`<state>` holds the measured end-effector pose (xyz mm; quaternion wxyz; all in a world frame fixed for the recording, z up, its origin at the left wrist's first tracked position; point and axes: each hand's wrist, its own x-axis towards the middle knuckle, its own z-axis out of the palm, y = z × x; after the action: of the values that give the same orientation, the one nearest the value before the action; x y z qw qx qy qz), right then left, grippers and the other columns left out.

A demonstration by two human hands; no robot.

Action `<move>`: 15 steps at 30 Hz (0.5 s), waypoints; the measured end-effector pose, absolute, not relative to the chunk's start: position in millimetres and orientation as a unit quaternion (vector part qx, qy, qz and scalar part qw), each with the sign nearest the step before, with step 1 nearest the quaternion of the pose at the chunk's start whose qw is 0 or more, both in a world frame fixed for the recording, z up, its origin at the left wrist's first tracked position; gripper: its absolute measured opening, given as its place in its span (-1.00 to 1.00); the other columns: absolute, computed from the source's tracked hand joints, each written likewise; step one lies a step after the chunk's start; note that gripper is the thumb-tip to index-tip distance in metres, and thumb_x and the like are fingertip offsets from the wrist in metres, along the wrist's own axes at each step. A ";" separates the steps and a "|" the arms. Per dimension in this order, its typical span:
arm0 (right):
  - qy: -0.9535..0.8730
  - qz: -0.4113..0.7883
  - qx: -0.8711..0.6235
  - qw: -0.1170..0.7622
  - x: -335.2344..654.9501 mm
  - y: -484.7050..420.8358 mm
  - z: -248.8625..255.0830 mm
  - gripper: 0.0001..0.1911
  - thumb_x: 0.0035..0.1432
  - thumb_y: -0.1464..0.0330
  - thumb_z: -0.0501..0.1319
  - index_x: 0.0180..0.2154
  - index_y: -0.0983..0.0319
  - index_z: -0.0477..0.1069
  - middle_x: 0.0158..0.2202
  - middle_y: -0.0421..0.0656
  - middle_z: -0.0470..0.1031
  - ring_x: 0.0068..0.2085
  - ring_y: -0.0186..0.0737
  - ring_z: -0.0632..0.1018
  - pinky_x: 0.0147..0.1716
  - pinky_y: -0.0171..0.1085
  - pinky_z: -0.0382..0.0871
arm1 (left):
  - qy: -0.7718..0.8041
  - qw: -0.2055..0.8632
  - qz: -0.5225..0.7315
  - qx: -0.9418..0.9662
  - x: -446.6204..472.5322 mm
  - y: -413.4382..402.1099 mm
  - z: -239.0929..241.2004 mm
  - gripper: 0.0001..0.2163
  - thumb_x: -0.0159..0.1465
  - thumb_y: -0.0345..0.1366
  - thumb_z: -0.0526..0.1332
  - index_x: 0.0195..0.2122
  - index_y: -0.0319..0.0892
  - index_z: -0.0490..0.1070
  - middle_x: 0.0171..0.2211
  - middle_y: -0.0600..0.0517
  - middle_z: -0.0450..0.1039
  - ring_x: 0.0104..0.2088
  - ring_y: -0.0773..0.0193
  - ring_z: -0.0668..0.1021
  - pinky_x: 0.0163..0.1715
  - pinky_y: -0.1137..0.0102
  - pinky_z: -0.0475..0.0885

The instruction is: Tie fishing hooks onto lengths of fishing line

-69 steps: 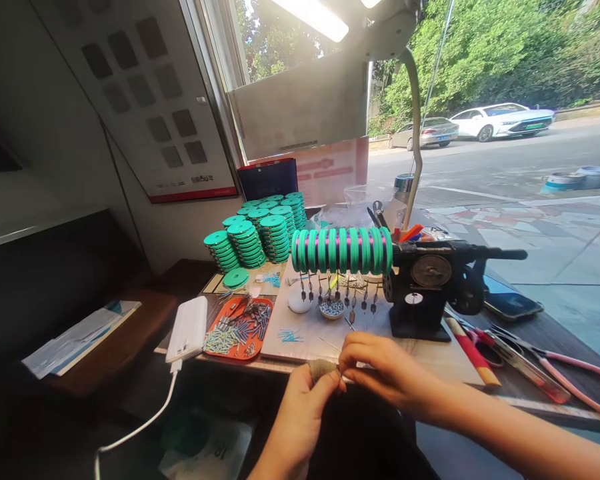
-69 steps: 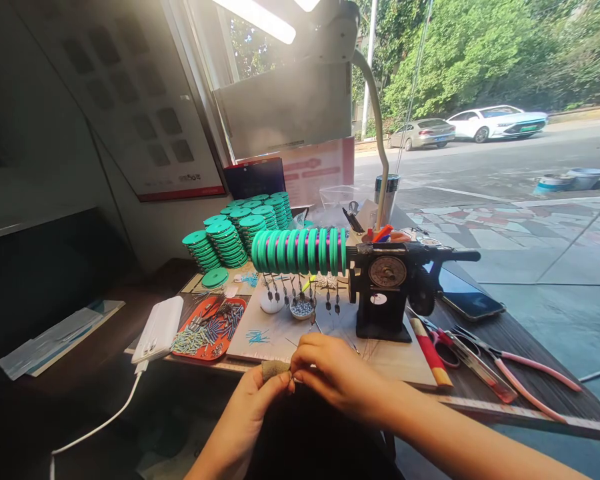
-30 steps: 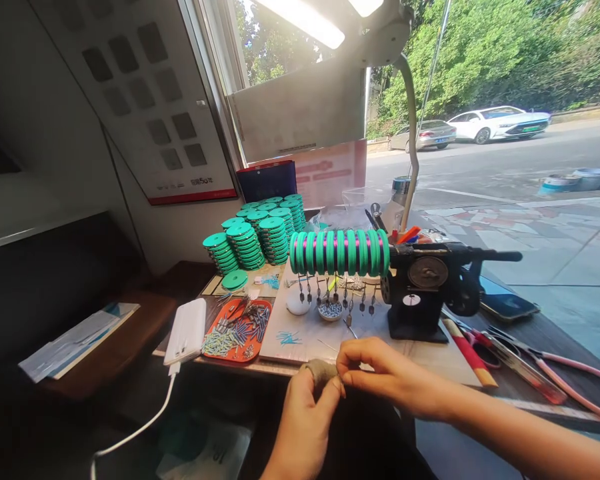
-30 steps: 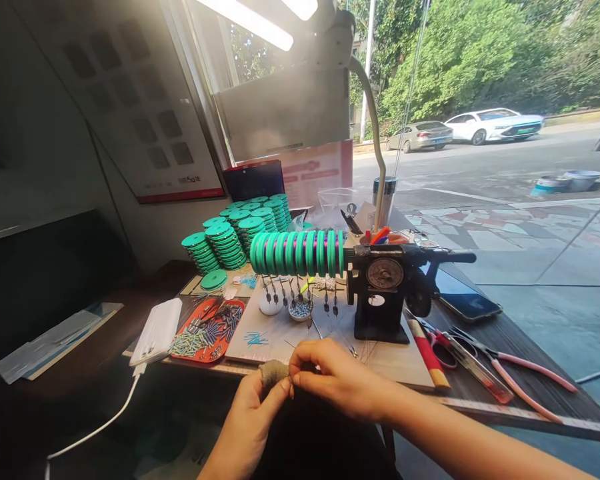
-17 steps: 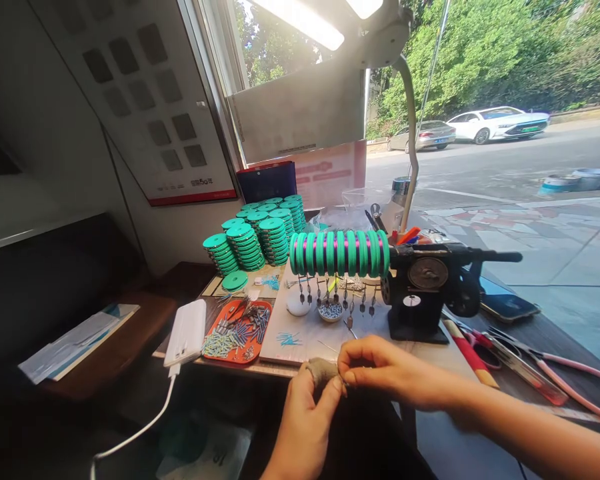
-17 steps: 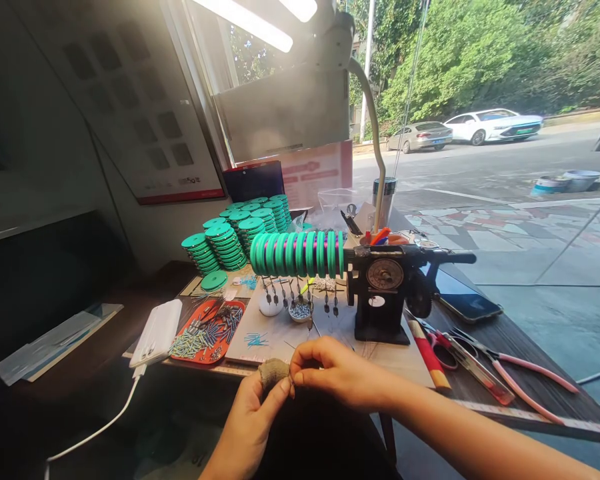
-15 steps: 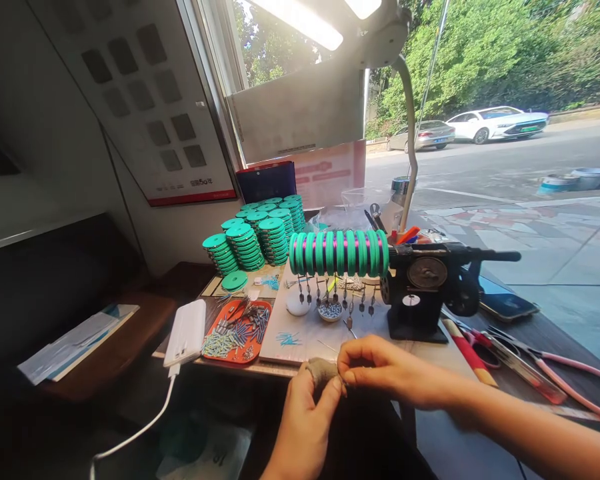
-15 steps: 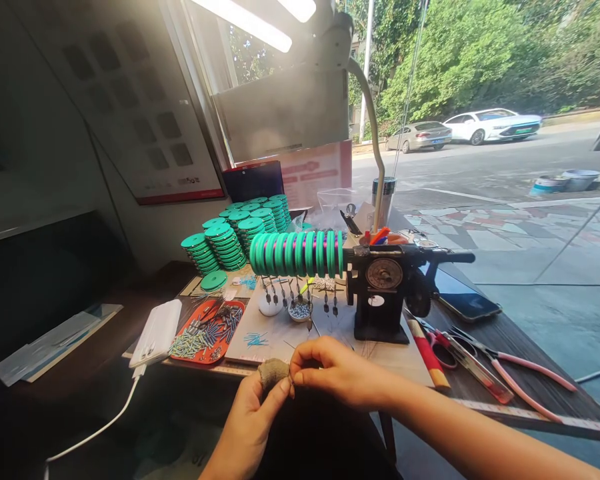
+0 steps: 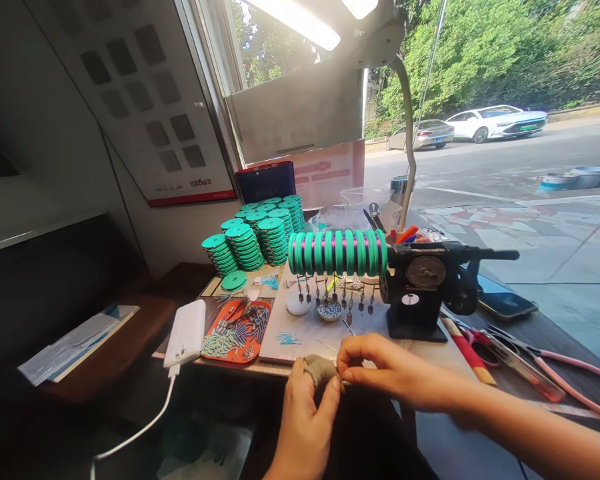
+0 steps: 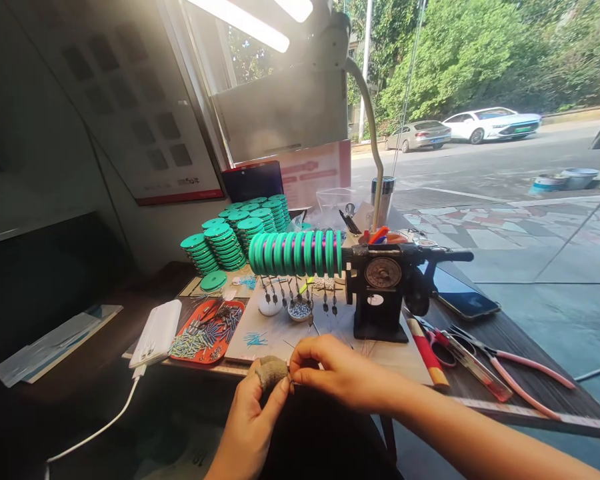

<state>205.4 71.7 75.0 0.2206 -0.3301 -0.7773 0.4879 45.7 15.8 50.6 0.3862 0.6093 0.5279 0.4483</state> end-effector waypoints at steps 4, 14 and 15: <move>-0.779 0.485 -0.330 0.220 204.6 72.0 75.1 -0.86 0.08 0.35 0.10 -0.44 0.28 0.35 -0.46 -0.21 0.36 -0.38 -0.29 0.36 -0.37 -0.34 0.25 | 0.539 0.345 0.426 0.639 44.4 15.6 49.4 -0.84 0.20 -0.29 0.09 -0.32 -0.17 0.44 -0.32 -0.08 0.38 -0.24 0.11 0.39 -0.21 0.29 0.26; -0.793 0.452 -0.339 0.227 203.0 65.6 77.3 -0.93 0.07 0.41 0.12 -0.40 0.29 0.35 -0.42 -0.19 0.38 -0.35 -0.26 0.39 -0.32 -0.32 0.25 | 0.527 0.154 0.422 0.721 43.6 13.8 49.9 -0.87 0.16 -0.39 0.11 -0.39 -0.14 0.46 -0.40 -0.07 0.44 -0.31 0.09 0.38 -0.29 0.27 0.22; -0.798 0.443 -0.337 0.231 203.1 65.0 75.2 -0.94 0.06 0.43 0.13 -0.38 0.28 0.36 -0.40 -0.18 0.38 -0.35 -0.26 0.39 -0.33 -0.32 0.26 | 0.526 0.150 0.430 0.718 44.1 13.4 48.9 -0.87 0.15 -0.40 0.11 -0.40 -0.14 0.45 -0.41 -0.07 0.43 -0.32 0.10 0.38 -0.29 0.28 0.22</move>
<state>203.1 65.0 75.2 0.2306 -0.3373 -0.7981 0.4428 44.1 13.4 48.9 0.1502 0.7184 0.5260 0.4297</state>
